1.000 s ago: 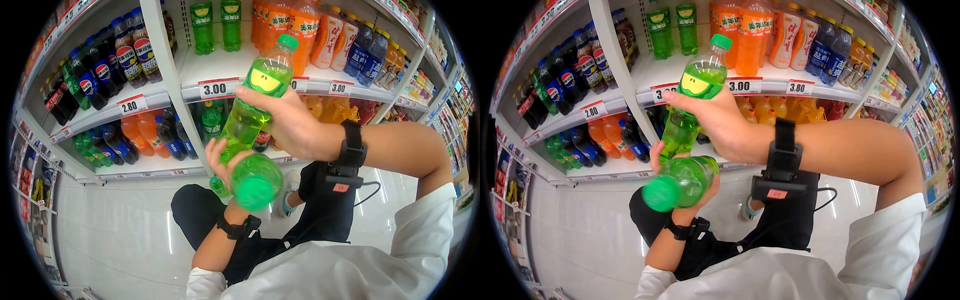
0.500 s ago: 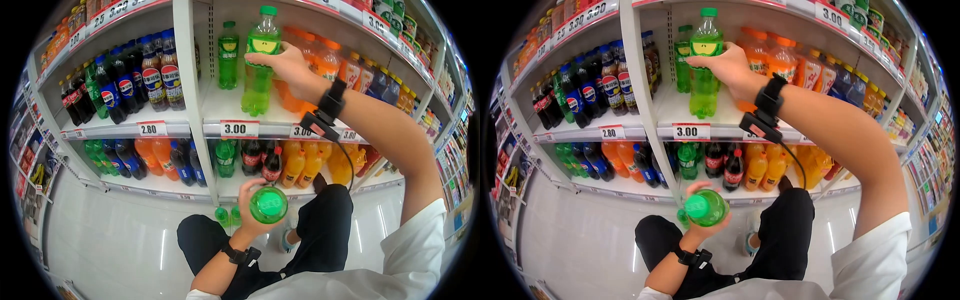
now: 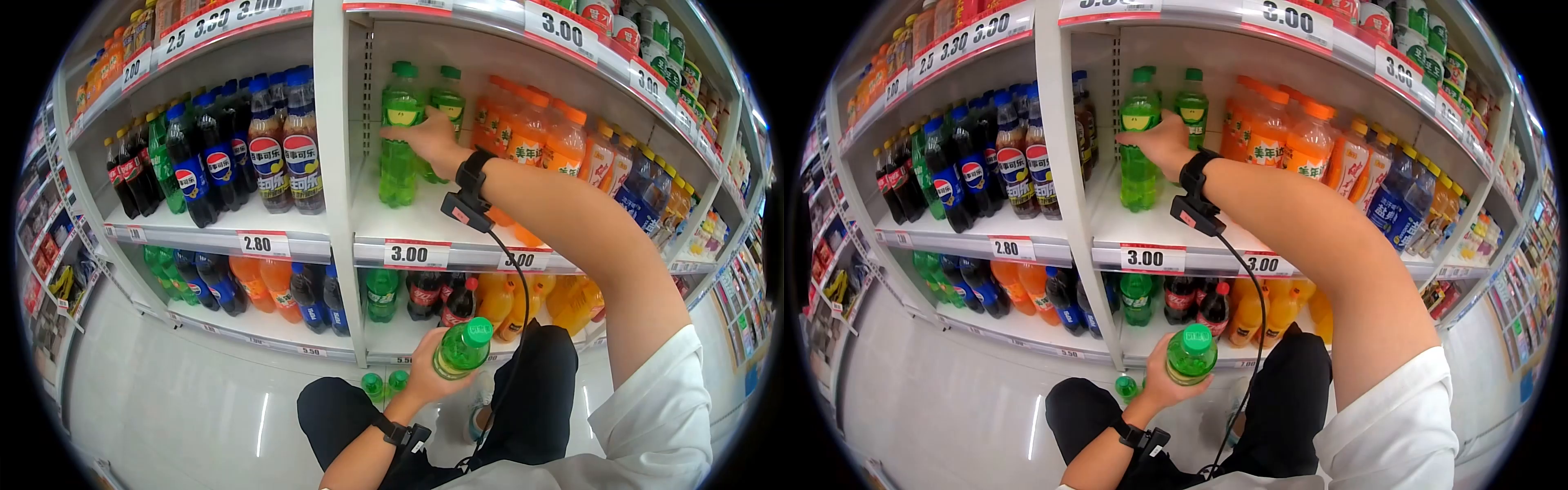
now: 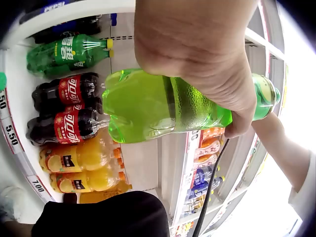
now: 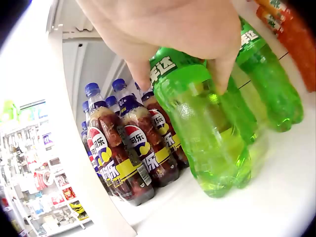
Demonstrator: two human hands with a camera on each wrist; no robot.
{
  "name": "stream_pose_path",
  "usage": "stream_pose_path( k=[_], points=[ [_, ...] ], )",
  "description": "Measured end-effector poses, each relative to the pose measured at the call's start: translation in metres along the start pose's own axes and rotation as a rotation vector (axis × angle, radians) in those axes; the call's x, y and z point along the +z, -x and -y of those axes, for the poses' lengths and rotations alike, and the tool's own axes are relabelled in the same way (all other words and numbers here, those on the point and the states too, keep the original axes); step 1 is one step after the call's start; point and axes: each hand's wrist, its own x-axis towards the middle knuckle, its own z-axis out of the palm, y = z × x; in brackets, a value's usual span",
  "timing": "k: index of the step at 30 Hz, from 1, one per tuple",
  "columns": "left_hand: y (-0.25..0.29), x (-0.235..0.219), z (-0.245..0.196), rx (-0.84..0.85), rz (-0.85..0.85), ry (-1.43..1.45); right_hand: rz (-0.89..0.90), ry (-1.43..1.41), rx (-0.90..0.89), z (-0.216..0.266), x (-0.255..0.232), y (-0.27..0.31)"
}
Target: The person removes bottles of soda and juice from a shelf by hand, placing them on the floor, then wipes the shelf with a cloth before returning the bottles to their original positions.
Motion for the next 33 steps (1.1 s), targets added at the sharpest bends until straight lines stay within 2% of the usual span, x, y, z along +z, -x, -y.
stream_pose_path(
  k=[9, 15, 17, 18, 20, 23, 24, 26, 27, 29, 31, 32, 33],
  points=[
    [-0.006, 0.001, 0.003, 0.020, -0.029, -0.007, -0.009, 0.001, -0.044, -0.004, 0.010, -0.006],
    [-0.002, 0.002, 0.008, -0.046, -0.065, 0.069, 0.039, 0.004, -0.053, -0.006, 0.006, -0.007],
    [0.004, 0.002, 0.017, -0.212, -0.041, 0.224, 0.067, -0.023, -0.061, -0.011, 0.004, -0.007],
    [0.005, 0.002, 0.019, -0.216, -0.041, 0.225, 0.069, -0.023, -0.056, -0.009, 0.001, 0.001],
    [0.008, 0.001, 0.022, -0.362, -0.010, 0.311, -0.144, 0.065, -0.043, 0.005, -0.008, 0.034],
    [0.009, 0.000, 0.025, -0.367, -0.035, 0.395, 0.010, -0.269, -0.045, 0.017, -0.037, 0.091],
    [0.008, 0.000, 0.025, -0.377, -0.040, 0.403, 0.111, -0.356, -0.047, 0.019, -0.046, 0.119],
    [0.006, 0.002, 0.025, -0.344, -0.046, 0.496, 0.353, -0.290, 0.081, 0.012, -0.064, 0.167],
    [0.004, 0.003, 0.025, -0.365, -0.045, 0.505, 0.445, -0.254, 0.210, 0.013, -0.070, 0.190],
    [0.001, 0.006, 0.021, -0.320, -0.060, 0.560, 0.583, -0.152, 0.291, -0.002, -0.076, 0.225],
    [-0.008, 0.003, 0.003, -0.273, -0.043, 0.534, 0.693, -0.200, 0.255, -0.019, -0.074, 0.247],
    [-0.009, 0.002, -0.002, -0.284, -0.016, 0.575, 0.742, 0.059, 0.135, -0.023, -0.079, 0.248],
    [-0.007, 0.002, -0.004, -0.341, -0.008, 0.661, 0.673, -0.019, 0.070, -0.038, -0.074, 0.252]
  ],
)
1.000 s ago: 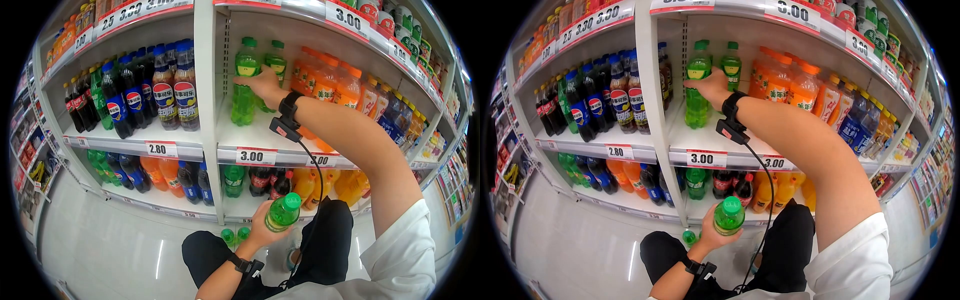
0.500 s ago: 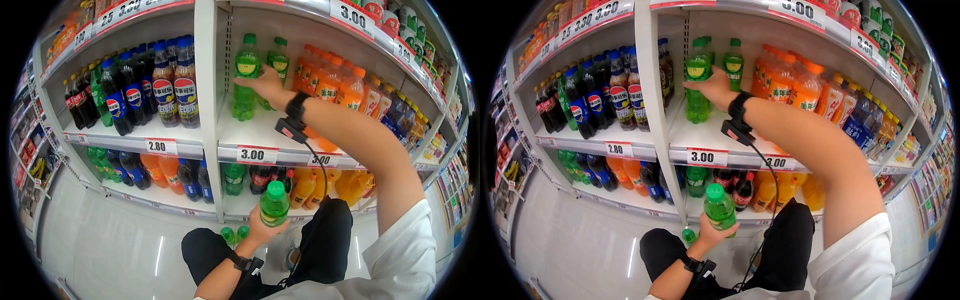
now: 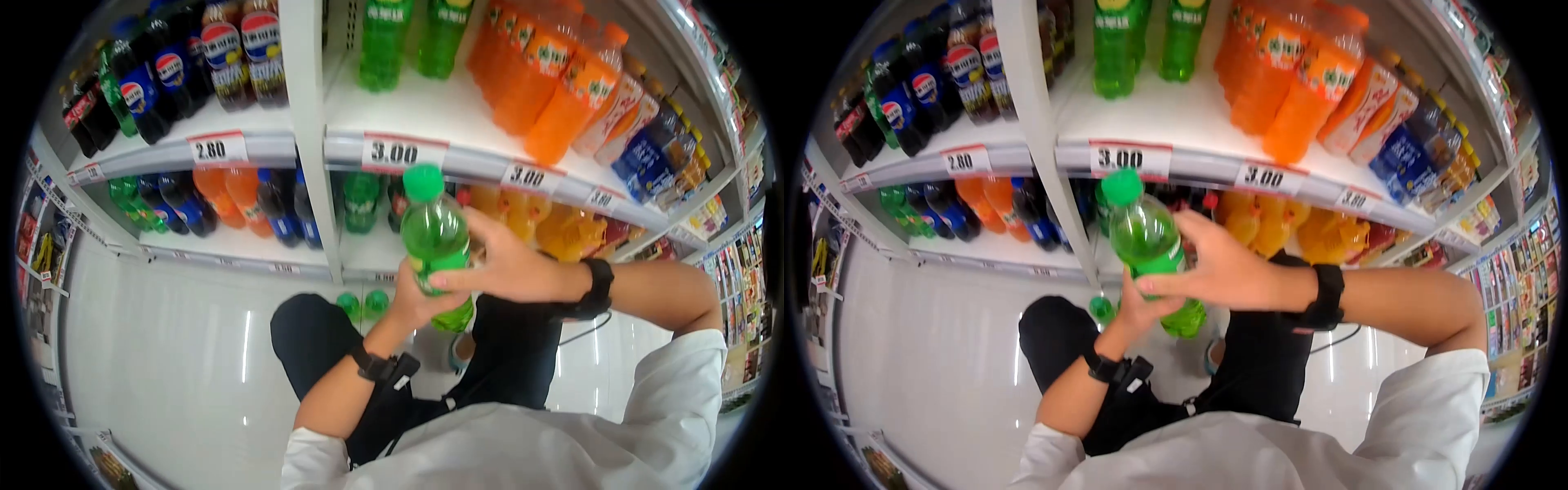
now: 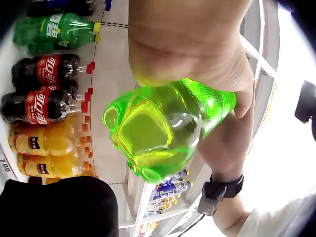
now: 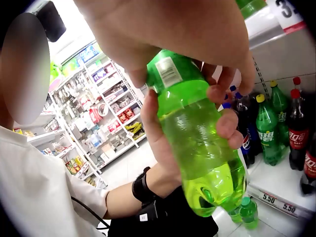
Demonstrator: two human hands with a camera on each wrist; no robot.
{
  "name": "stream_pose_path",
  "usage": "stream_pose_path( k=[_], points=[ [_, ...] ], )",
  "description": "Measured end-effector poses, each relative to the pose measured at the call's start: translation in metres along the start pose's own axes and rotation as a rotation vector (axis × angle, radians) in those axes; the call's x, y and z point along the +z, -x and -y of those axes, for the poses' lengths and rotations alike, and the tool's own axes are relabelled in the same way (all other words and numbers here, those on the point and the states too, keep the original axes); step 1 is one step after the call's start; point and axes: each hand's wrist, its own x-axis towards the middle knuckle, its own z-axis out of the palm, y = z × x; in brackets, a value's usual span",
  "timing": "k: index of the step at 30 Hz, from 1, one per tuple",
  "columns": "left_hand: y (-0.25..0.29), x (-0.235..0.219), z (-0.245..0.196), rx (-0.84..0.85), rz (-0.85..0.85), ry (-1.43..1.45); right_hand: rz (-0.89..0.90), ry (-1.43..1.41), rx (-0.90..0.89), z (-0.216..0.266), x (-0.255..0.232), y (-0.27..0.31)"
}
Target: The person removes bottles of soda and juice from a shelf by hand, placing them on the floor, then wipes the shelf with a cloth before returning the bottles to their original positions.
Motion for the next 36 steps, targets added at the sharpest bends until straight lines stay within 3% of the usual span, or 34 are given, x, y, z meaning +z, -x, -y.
stream_pose_path(
  k=[2, 4, 6, 7, 10, 11, 12, 14, 15, 17, 18, 20, 21, 23, 25, 28, 29, 32, 36],
  points=[
    [-0.002, 0.002, -0.005, -0.082, 0.111, 0.193, 0.051, -0.192, 0.270, 0.031, -0.006, -0.002],
    [-0.007, 0.000, 0.002, -0.110, 0.184, 0.243, 0.034, -0.227, 0.352, 0.035, -0.011, -0.003],
    [-0.011, -0.005, 0.004, -0.077, 0.273, 0.401, 0.031, -0.123, 0.156, 0.027, -0.017, -0.005],
    [-0.011, -0.009, 0.008, -0.154, 0.255, 0.364, 0.035, -0.209, 0.279, 0.033, -0.022, -0.004],
    [-0.013, -0.019, 0.004, -0.215, 0.407, 0.574, -0.046, -0.352, 0.261, 0.037, -0.035, -0.005],
    [-0.011, -0.018, 0.000, -0.253, 0.418, 0.570, -0.046, -0.420, 0.130, 0.033, -0.038, -0.009],
    [-0.010, -0.019, -0.002, -0.247, 0.423, 0.568, -0.047, -0.415, 0.125, 0.034, -0.039, -0.012],
    [-0.011, -0.022, -0.007, -0.287, 0.470, 0.628, -0.025, -0.749, 0.028, 0.036, -0.042, -0.018],
    [-0.009, -0.020, -0.007, -0.277, 0.477, 0.623, -0.005, -0.741, 0.024, 0.037, -0.044, -0.021],
    [-0.004, -0.010, -0.002, -0.098, 0.089, 0.242, -0.065, -0.630, 0.000, 0.041, -0.036, -0.023],
    [-0.001, -0.008, 0.000, -0.087, 0.096, 0.241, -0.128, -0.527, -0.018, 0.044, -0.029, -0.023],
    [-0.001, -0.007, 0.004, 0.101, -0.113, -0.056, -0.176, -0.468, 0.037, 0.049, -0.015, -0.020],
    [0.000, -0.005, 0.005, 0.125, -0.139, -0.116, -0.210, -0.395, 0.039, 0.051, -0.011, -0.020],
    [0.002, -0.004, 0.005, 0.141, -0.114, -0.108, -0.260, -0.317, 0.027, 0.058, -0.015, -0.022],
    [-0.005, -0.005, 0.001, 0.156, -0.097, -0.104, -0.181, -0.308, -0.021, 0.073, -0.023, -0.030],
    [-0.013, -0.003, -0.009, 0.105, 0.052, 0.424, -0.348, -0.392, -0.053, 0.105, -0.046, -0.045],
    [-0.013, -0.004, 0.003, 0.186, 0.009, 0.352, -0.385, -0.415, -0.093, 0.112, -0.057, -0.054],
    [-0.014, -0.010, 0.012, 0.152, 0.033, 0.110, -0.492, -0.348, -0.250, 0.118, -0.086, -0.087],
    [-0.013, -0.018, 0.022, 0.110, 0.029, 0.075, -0.670, -0.137, -0.198, 0.095, -0.117, -0.128]
  ],
)
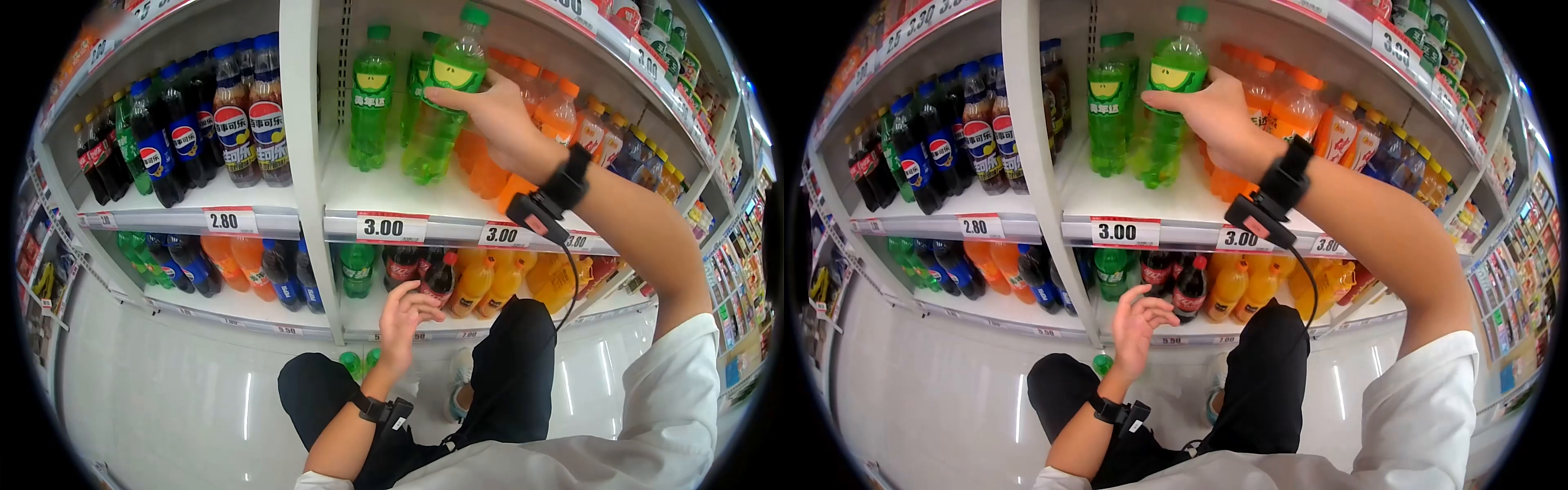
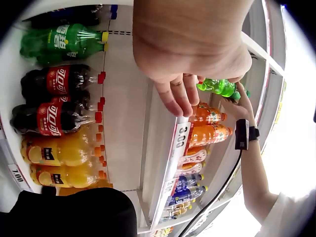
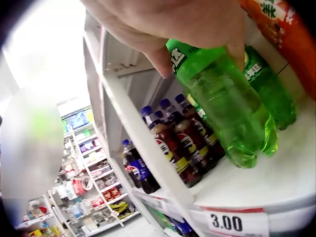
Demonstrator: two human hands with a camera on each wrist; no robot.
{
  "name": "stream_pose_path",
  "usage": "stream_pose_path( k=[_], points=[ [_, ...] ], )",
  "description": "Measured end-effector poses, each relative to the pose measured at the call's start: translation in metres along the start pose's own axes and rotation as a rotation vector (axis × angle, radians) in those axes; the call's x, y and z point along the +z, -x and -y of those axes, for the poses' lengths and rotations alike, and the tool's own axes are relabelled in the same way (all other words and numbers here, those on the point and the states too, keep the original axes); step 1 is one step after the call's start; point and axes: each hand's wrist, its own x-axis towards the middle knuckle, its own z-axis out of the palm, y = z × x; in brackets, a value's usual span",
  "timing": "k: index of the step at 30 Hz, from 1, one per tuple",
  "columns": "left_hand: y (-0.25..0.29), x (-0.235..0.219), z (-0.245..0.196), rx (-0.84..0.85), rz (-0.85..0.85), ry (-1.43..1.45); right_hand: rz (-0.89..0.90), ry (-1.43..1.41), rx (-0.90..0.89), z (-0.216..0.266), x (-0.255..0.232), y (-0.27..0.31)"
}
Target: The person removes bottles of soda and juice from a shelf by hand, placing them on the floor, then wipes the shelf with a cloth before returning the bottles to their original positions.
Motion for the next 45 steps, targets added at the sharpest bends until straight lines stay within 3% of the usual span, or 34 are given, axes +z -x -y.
stream_pose_path(
  k=[14, 35, 40, 41, 42, 43, 44, 45],
  points=[
    [-0.004, -0.007, 0.006, 0.018, -0.051, 0.057, -0.037, 0.109, 0.118, -0.062, 0.005, -0.051],
    [-0.004, -0.014, 0.007, 0.016, -0.100, 0.074, 0.090, 0.091, 0.139, -0.073, -0.001, -0.049],
    [0.000, -0.024, 0.003, 0.035, -0.181, 0.079, 0.051, 0.104, 0.018, -0.062, -0.007, -0.017],
    [0.001, -0.026, 0.000, 0.049, -0.206, 0.040, -0.182, 0.117, -0.088, -0.073, -0.008, -0.010],
    [0.002, -0.029, -0.003, 0.058, -0.239, 0.001, -0.159, 0.065, -0.088, -0.061, -0.012, 0.009],
    [0.004, -0.034, -0.004, 0.072, -0.274, 0.033, 0.100, 0.000, -0.067, -0.039, -0.021, 0.033],
    [0.006, -0.041, -0.002, 0.089, -0.314, 0.064, -0.171, -0.273, 0.058, -0.005, 0.007, 0.071],
    [0.009, -0.045, -0.004, 0.064, -0.374, 0.044, -0.180, -0.534, 0.182, 0.025, 0.012, 0.104]
  ],
)
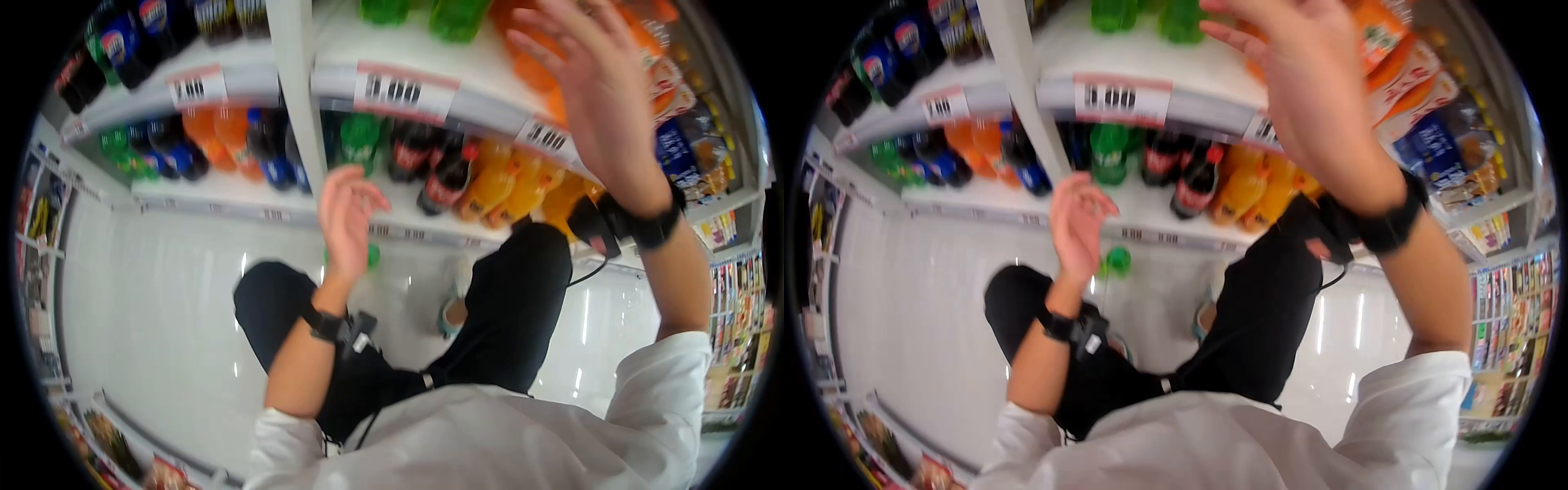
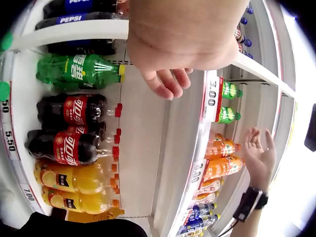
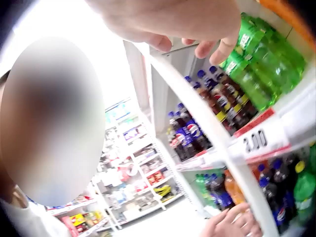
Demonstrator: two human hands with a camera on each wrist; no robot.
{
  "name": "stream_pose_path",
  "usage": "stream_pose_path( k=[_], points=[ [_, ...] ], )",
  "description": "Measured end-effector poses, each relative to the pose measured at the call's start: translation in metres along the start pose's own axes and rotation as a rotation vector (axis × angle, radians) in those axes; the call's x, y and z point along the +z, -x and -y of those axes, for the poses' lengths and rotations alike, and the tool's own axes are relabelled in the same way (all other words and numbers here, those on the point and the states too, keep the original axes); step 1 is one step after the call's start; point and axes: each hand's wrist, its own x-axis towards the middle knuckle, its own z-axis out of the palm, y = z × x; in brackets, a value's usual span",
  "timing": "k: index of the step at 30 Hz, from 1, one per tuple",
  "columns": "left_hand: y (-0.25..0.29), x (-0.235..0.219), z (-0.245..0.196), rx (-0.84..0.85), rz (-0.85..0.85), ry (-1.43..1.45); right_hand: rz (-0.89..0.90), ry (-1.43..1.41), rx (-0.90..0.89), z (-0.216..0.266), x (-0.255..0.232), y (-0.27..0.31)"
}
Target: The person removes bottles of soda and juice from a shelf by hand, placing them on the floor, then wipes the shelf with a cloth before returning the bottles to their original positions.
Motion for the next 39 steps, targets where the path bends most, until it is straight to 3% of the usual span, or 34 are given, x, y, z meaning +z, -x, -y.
stream_pose_path(
  k=[1, 3, 5, 7, 8, 10, 11, 13, 14, 16, 17, 19, 23, 27, 29, 31, 33, 35, 37, 38, 39],
  points=[
    [-0.003, -0.005, -0.003, -0.009, -0.050, -0.030, 0.395, 0.219, -0.154, -0.025, -0.049, -0.010],
    [-0.003, -0.015, -0.006, -0.085, -0.234, -0.174, 0.706, 0.025, -0.014, -0.041, -0.078, 0.015],
    [-0.002, -0.025, -0.004, -0.217, -0.382, -0.376, 0.636, -0.003, -0.014, -0.076, -0.090, 0.042],
    [0.004, -0.034, 0.003, -0.290, -0.418, -0.476, 0.522, 0.201, 0.116, -0.098, -0.088, 0.061],
    [0.007, -0.042, 0.009, -0.381, -0.368, -0.675, 0.495, 0.057, 0.178, -0.123, -0.093, 0.062],
    [0.013, -0.055, 0.022, -0.521, -0.188, -1.088, 0.501, 0.154, 0.120, -0.175, -0.109, 0.061],
    [0.020, -0.064, 0.033, -0.522, -0.192, -1.109, 0.477, 0.231, 0.119, -0.196, -0.117, 0.062],
    [0.035, -0.080, 0.058, -0.215, 0.308, -1.880, 0.545, 0.557, 0.003, -0.214, -0.131, 0.064],
    [0.042, -0.085, 0.068, -0.226, 0.321, -1.891, 0.533, 0.544, 0.012, -0.215, -0.138, 0.066],
    [0.049, -0.083, 0.084, -0.155, 0.567, -2.066, 0.788, 0.908, -0.056, -0.211, -0.145, 0.065],
    [0.046, -0.084, 0.090, -0.150, 0.578, -2.071, 0.777, 0.905, -0.058, -0.215, -0.150, 0.064],
    [0.042, -0.088, 0.102, -0.584, 0.703, -1.993, 0.748, 0.888, -0.076, -0.225, -0.153, 0.066],
    [0.037, -0.108, 0.114, -0.520, 0.612, -1.824, 0.805, 0.935, -0.092, -0.240, -0.168, 0.068],
    [0.026, -0.087, 0.098, -0.477, 0.689, -1.785, 0.851, 1.022, -0.039, -0.249, -0.183, 0.062],
    [0.018, -0.041, 0.065, -0.410, 0.623, -1.758, 0.974, 1.105, 0.134, -0.256, -0.192, 0.061],
    [0.005, -0.002, 0.020, -0.330, 0.606, -1.721, 0.999, 1.090, 0.185, -0.256, -0.195, 0.063],
    [-0.006, 0.036, -0.025, -0.354, 0.563, -1.615, 1.031, 1.077, 0.222, -0.258, -0.198, 0.061],
    [-0.011, 0.059, -0.062, -0.317, 0.511, -1.392, 1.119, 0.757, 0.146, -0.264, -0.198, 0.057],
    [-0.017, 0.078, -0.097, -0.196, 0.628, -1.390, 1.237, 0.613, 0.171, -0.241, -0.182, 0.040],
    [-0.021, 0.088, -0.112, -0.188, 0.617, -1.399, 1.297, 0.471, 0.340, -0.227, -0.175, 0.036],
    [-0.024, 0.098, -0.126, -0.099, 0.719, -1.412, 1.350, 0.326, 0.511, -0.216, -0.169, 0.035]
  ],
)
